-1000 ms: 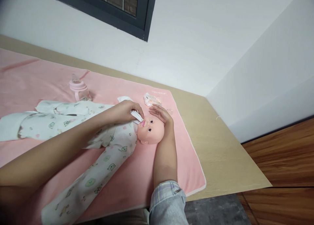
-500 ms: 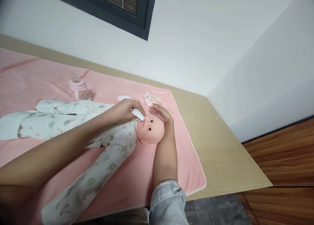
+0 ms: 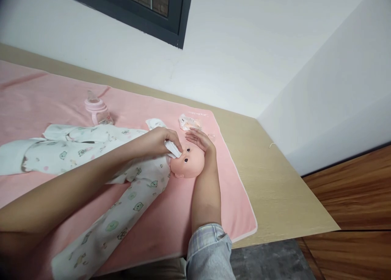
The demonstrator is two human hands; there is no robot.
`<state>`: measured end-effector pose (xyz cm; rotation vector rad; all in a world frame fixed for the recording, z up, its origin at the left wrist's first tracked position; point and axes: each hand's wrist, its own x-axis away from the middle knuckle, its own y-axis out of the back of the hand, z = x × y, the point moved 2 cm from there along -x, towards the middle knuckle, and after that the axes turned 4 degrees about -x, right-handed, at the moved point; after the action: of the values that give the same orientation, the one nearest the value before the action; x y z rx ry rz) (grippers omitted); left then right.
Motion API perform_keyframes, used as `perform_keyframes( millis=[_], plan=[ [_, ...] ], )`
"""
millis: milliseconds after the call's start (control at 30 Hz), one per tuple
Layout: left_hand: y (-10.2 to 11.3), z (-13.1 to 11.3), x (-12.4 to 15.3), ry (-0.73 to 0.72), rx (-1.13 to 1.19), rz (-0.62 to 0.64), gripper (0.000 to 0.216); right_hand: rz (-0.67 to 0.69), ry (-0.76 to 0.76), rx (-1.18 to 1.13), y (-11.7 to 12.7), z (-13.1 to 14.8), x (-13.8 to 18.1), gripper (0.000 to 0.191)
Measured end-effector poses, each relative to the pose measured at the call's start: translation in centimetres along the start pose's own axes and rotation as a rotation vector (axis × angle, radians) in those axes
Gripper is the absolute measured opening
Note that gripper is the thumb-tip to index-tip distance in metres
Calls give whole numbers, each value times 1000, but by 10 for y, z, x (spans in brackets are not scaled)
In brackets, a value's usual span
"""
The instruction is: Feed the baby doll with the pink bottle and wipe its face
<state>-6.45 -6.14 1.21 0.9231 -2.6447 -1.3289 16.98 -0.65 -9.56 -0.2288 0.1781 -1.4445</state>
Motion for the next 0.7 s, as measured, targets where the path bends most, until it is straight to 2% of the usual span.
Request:
perform_keyframes(
  millis=[167,400,533,600,700],
  plan=[
    [1,1,0,11,-8,-57,26,-17,26,6,0,-2,-1,26],
    [-4,5,-1,46,37,-98,22,-14,-12,-3,-1,0,1,26],
    [3,3,0,38,30,-125,23,-26,-8,-6,-3,0,4,28],
    [8,1,2,33,69,-80,24,-42,-6,-6,-5,-1,7,29],
    [16,-4,6,24,129,81,26,-59,2,-15,-9,0,12,31]
  ],
)
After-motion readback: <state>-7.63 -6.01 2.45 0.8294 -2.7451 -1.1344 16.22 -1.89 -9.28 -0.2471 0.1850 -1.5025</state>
